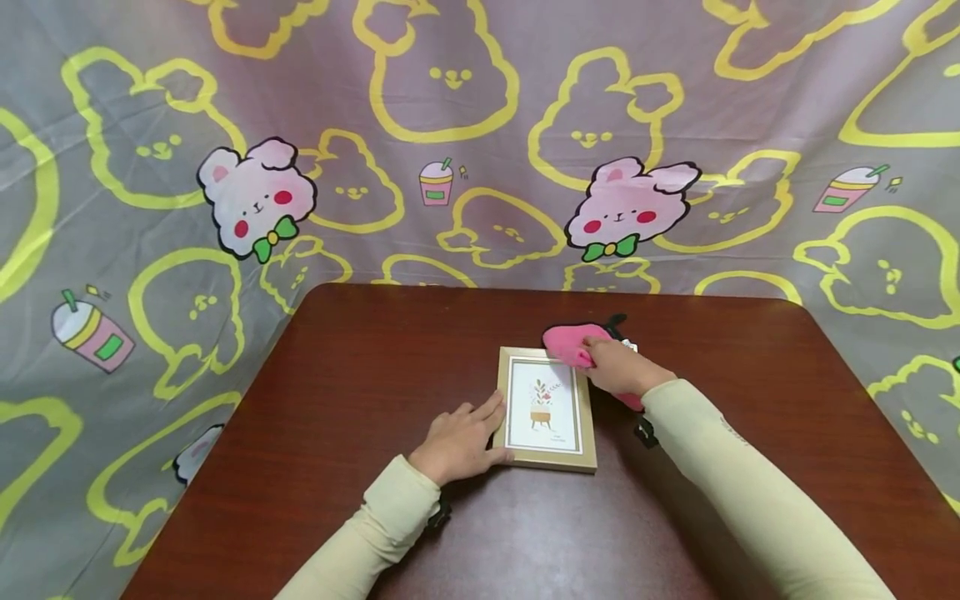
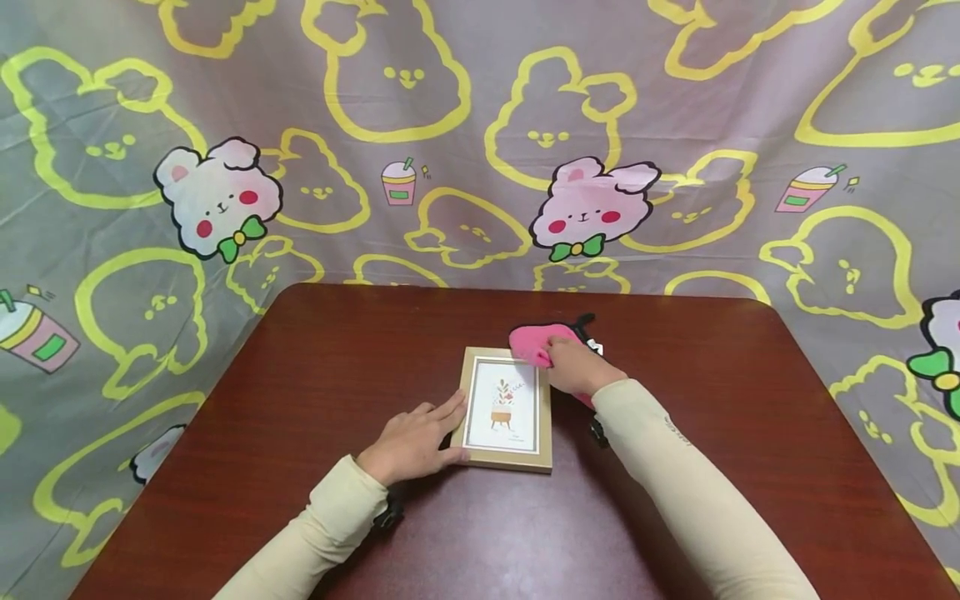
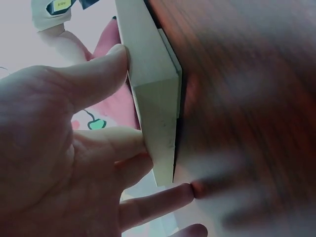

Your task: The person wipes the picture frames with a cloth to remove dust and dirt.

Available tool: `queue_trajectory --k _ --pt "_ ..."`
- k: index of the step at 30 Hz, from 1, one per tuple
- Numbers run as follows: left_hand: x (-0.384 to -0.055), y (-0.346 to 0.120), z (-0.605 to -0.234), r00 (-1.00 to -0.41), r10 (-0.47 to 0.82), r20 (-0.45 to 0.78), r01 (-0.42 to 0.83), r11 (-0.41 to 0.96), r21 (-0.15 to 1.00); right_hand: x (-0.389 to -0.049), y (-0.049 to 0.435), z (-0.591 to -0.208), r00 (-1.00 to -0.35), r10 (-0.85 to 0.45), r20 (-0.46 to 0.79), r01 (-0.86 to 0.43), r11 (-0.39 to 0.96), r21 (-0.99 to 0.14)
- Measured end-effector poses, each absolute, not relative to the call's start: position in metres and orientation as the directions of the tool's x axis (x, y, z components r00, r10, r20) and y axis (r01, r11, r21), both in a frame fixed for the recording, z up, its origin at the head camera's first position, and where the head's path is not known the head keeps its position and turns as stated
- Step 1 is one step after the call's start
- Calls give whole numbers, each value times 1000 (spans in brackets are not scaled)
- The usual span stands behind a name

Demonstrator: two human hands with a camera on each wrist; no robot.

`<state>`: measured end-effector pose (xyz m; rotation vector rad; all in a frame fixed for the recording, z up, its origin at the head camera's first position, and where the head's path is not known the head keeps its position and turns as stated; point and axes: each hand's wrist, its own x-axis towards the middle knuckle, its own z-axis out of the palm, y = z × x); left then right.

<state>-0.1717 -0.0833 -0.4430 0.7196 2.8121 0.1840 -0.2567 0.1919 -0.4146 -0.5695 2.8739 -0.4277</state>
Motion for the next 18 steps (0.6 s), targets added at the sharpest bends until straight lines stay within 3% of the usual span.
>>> queue_trajectory --k 8,14,18 --pt "-171 -87 -444 -851 492 -185 463 868 176 -253 214 -402 -932 -361 24 -344 864 -369" --pt "-171 -88 -445 -847 499 -183 471 864 175 -240 220 -411 -953 -304 -1 -275 865 -419" --pt "-170 -89 -446 -843 505 -185 476 861 177 -234 219 -423 -949 -316 15 -295 866 -404"
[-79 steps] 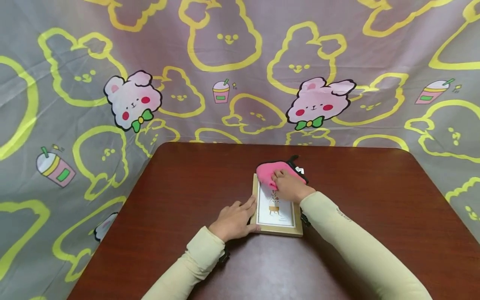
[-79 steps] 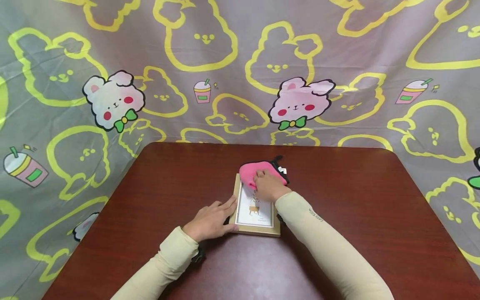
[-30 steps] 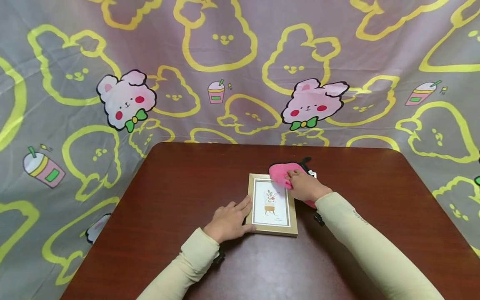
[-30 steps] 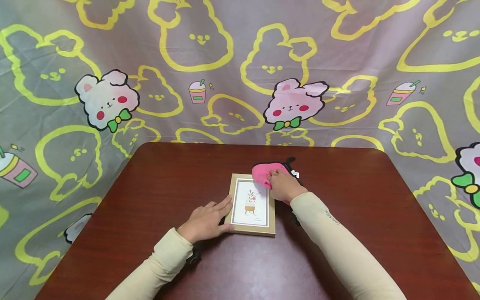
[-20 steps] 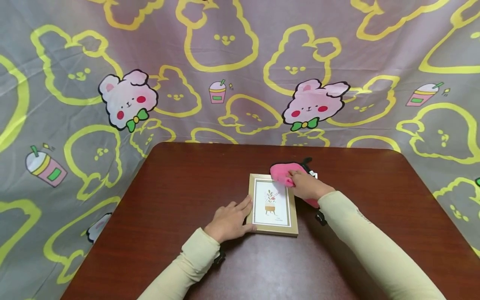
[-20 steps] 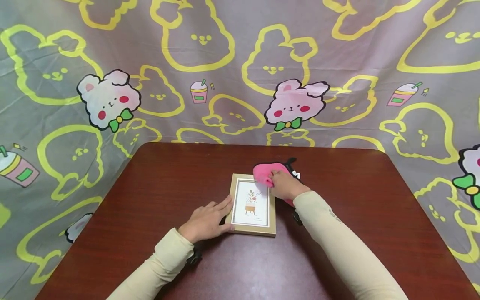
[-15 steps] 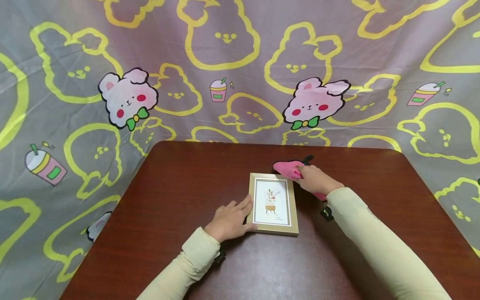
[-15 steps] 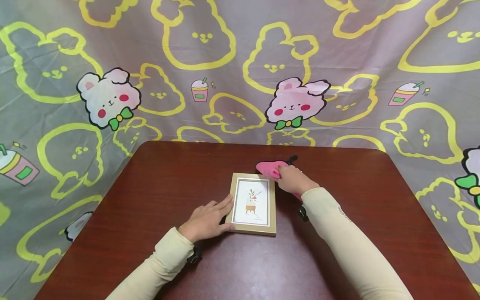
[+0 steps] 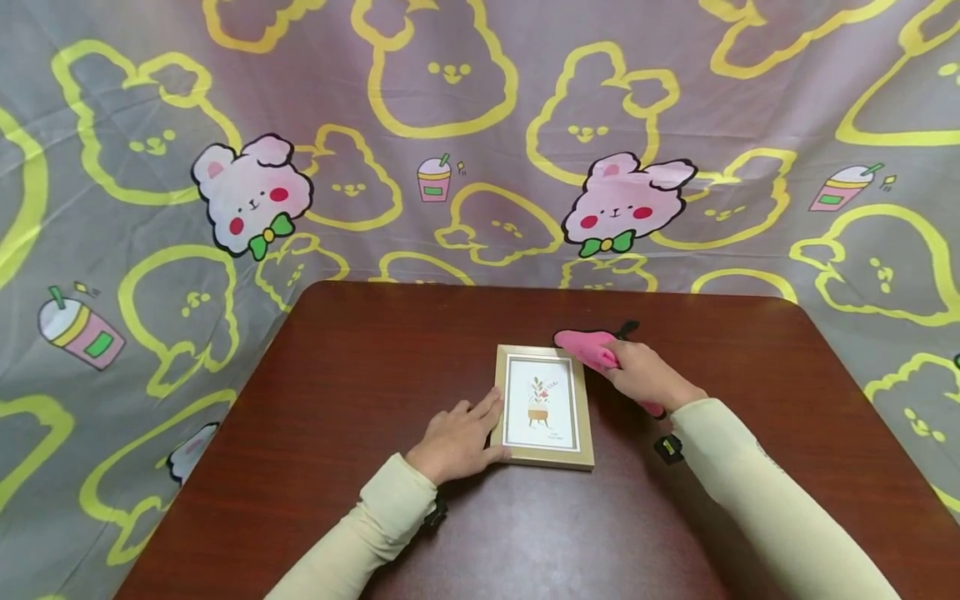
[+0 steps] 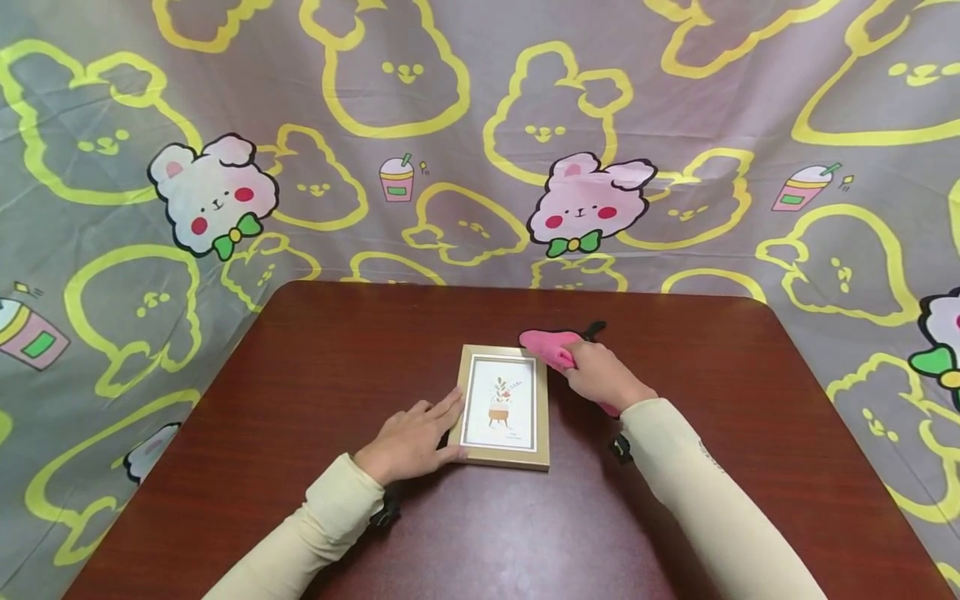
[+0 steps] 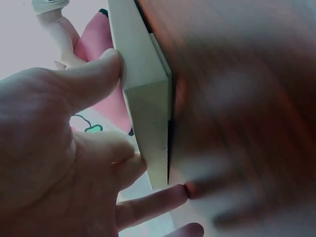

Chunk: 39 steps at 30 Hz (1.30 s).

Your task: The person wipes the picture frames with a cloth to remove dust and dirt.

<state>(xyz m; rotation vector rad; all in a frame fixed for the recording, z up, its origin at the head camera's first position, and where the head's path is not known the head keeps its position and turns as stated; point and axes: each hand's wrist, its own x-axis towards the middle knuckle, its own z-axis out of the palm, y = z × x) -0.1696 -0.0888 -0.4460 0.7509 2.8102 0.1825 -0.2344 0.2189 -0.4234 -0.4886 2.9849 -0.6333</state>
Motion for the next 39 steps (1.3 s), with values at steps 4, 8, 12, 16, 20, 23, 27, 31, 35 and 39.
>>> queue_trajectory --k 4,8,12,16,20,23,27,31,35,39 --pt "-171 -87 -445 -834 523 -174 511 852 112 -232 214 -434 -932 -361 45 -350 856 -382" --pt "-171 -86 -443 -830 542 -135 543 839 34 -230 206 -442 -899 -424 111 -435 834 -339" --pt "-170 -88 -445 -836 535 -124 536 844 27 -223 197 -453 -863 -470 188 -505 825 -253" --pt "-170 -88 -446 -836 532 -137 532 846 40 -196 194 -458 -844 -485 228 -527 829 -188" --pt "-172 -85 -446 -829 537 -153 535 843 58 -159 195 -453 -818 -519 246 -561 814 -148" --pt "-174 -83 -445 -824 540 -168 535 841 80 -140 195 -448 -808 -543 229 -579 804 -137" --pt "-173 -82 -444 -821 545 -174 537 839 94 -142 191 -441 -833 -527 170 -551 819 -161" --pt "-173 -82 -444 -817 550 -174 543 835 91 -173 185 -442 -869 -483 107 -494 847 -193" --pt "-173 -83 -443 -823 541 -171 536 840 81 -207 181 -444 -907 -420 38 -417 879 -230" --pt "-173 -81 -443 -834 525 -171 516 851 100 -209 182 -444 -919 -393 9 -383 889 -250"
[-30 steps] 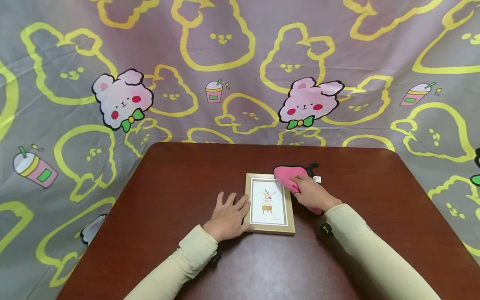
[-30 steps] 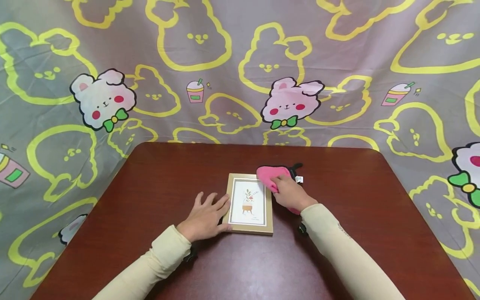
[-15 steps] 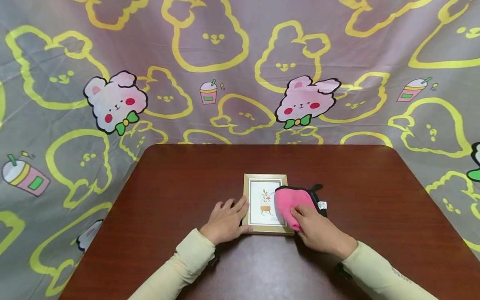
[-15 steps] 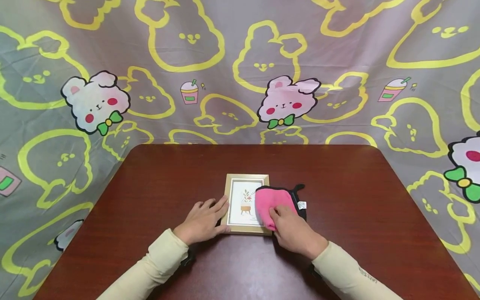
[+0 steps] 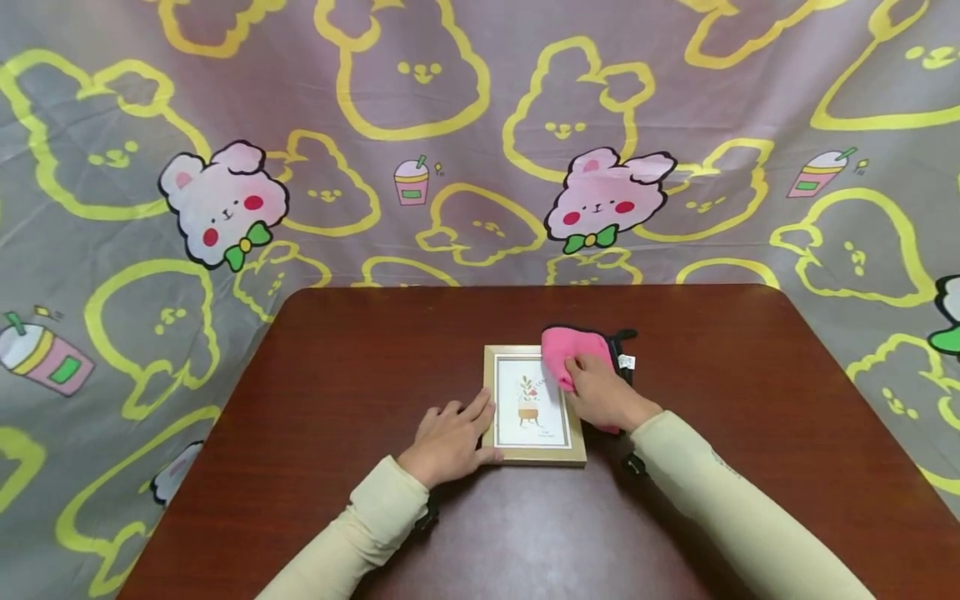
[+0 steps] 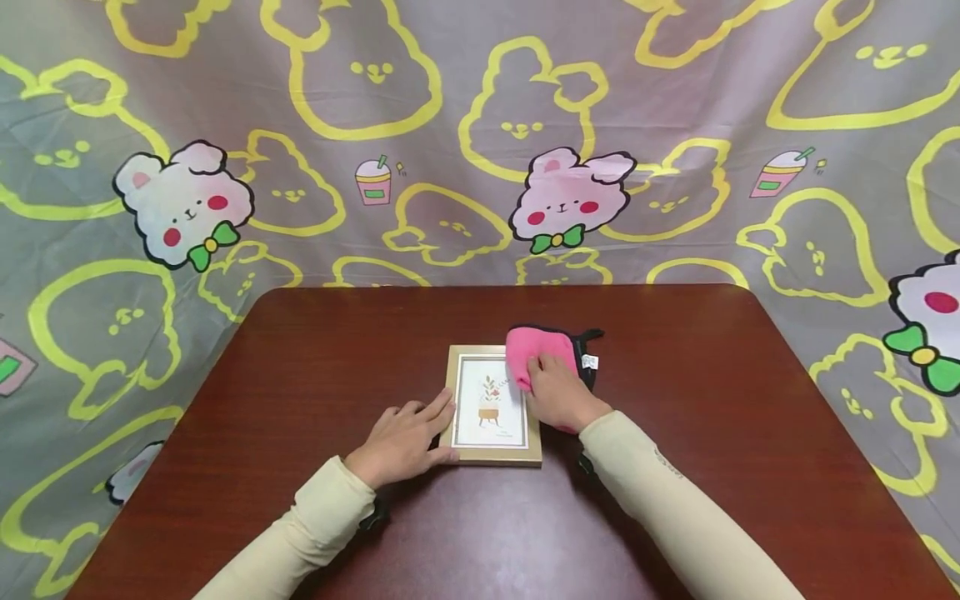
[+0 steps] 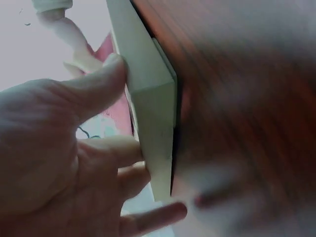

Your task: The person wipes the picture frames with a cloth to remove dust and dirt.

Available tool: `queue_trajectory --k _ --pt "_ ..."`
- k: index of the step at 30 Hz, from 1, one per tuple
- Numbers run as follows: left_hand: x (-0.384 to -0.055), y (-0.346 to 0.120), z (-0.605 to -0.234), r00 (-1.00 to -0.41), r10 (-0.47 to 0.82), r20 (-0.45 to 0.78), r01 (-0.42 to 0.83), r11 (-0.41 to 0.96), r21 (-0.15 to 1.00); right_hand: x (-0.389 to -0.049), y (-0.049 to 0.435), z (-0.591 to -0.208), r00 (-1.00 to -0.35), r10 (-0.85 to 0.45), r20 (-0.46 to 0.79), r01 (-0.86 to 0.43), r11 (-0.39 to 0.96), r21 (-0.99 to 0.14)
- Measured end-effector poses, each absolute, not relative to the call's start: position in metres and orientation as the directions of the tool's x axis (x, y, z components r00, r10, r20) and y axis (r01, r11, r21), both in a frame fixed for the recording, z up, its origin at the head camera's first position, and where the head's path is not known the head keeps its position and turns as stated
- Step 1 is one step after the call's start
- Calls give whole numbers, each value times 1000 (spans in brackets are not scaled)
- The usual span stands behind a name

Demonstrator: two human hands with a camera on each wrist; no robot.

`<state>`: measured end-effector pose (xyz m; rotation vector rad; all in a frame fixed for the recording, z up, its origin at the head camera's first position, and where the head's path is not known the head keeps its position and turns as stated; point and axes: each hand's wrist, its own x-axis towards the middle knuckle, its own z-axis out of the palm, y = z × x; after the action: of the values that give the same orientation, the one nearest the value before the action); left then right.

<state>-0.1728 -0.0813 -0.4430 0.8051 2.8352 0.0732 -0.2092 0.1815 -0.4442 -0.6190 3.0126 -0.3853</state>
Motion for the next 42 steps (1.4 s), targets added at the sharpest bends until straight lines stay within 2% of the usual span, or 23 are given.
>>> queue_trajectory --k 8,11,15,23,26,29,33,37,42 --pt "-173 -82 -446 -845 506 -173 484 862 152 -134 186 -436 -875 -479 -67 -448 855 -262" --pt "-173 -83 -447 -845 506 -173 482 861 165 -117 187 -431 -869 -488 -82 -454 851 -263" --pt "-174 -84 -449 -841 509 -181 480 858 182 -124 181 -426 -867 -488 -100 -452 855 -253" --pt "-172 -85 -448 -847 500 -184 469 863 184 -193 173 -432 -901 -413 -130 -377 896 -235" --pt "-173 -84 -446 -848 496 -184 468 866 179 -205 172 -437 -907 -397 -141 -358 902 -240" --pt "-172 -84 -445 -848 497 -185 469 865 178 -194 174 -438 -907 -402 -124 -366 899 -239" --pt "-172 -83 -445 -845 503 -181 475 862 181 -160 177 -435 -898 -429 -97 -398 887 -232" --pt "-173 -82 -444 -845 501 -186 470 863 186 -127 180 -428 -876 -465 -129 -423 869 -258" --pt "-174 -82 -443 -845 499 -191 468 864 188 -122 180 -425 -868 -474 -146 -427 864 -266"
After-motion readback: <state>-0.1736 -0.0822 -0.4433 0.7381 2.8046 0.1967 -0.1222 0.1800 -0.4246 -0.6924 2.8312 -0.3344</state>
